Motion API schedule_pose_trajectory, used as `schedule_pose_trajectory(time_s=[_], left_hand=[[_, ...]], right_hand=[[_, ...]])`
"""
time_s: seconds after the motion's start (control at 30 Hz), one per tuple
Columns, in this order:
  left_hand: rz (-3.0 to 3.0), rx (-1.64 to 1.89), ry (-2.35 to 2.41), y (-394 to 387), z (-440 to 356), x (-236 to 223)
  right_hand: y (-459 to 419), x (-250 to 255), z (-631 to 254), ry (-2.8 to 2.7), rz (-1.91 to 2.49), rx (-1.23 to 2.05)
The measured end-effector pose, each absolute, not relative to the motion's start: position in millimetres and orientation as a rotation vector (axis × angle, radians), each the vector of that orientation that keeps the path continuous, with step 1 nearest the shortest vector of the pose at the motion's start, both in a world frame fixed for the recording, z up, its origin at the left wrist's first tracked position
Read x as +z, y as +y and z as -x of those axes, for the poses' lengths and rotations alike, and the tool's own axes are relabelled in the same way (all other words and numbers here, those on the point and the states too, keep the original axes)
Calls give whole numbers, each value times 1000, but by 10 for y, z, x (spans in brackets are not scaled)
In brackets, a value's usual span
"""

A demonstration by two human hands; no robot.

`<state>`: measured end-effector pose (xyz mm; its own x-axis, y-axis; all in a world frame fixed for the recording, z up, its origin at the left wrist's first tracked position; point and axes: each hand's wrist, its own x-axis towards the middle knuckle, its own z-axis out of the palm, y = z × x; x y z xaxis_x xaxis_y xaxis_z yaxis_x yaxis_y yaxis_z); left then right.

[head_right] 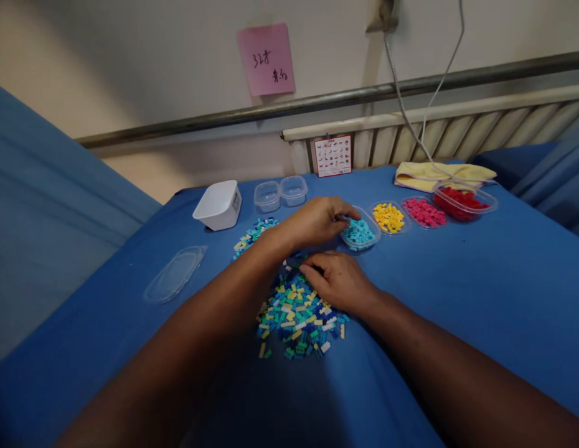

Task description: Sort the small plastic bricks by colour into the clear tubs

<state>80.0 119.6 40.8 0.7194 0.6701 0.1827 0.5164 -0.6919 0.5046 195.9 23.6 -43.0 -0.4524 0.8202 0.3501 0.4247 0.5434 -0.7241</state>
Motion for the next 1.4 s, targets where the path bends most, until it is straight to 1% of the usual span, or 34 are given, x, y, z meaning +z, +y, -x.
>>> schedule_pose_trajectory(time_s=[0.07,0.17,0.3,0.37,0.5,0.63,0.77,1.0,1.17,1.3,1.4], left_hand=[[-2490,509,937,1151,-702,461],[-2481,485,1126,982,-334,564],[-2455,108,1384,646,246,559],[-2435,5,1468,473,414,491],[-2465,-75,1482,213,444,387],[-2493,-67,1466,102,345,378],[-2477,56,1452,85,365,342],[-2072,569,1380,248,457,285],[-2111,762,1237,547,6,369],[-2146,830,1138,806,-514,381],[-2198,860,1080,919,-687,328]], right_hand=[[234,-431,-1968,-2053,1002,750],[232,-430,-1974,-2015,994,799],[236,-431,-1957,-1989,1017,833],[238,-436,-1949,-1978,1036,839],[240,-455,-1956,-1952,1043,871],[238,-472,-1975,-1914,1056,915],[235,-472,-1974,-1907,1056,913],[241,-450,-1956,-1927,1065,902],[257,-457,-1948,-1949,1048,851],[273,-478,-1957,-1935,1047,831],[275,-478,-1967,-1924,1037,848]])
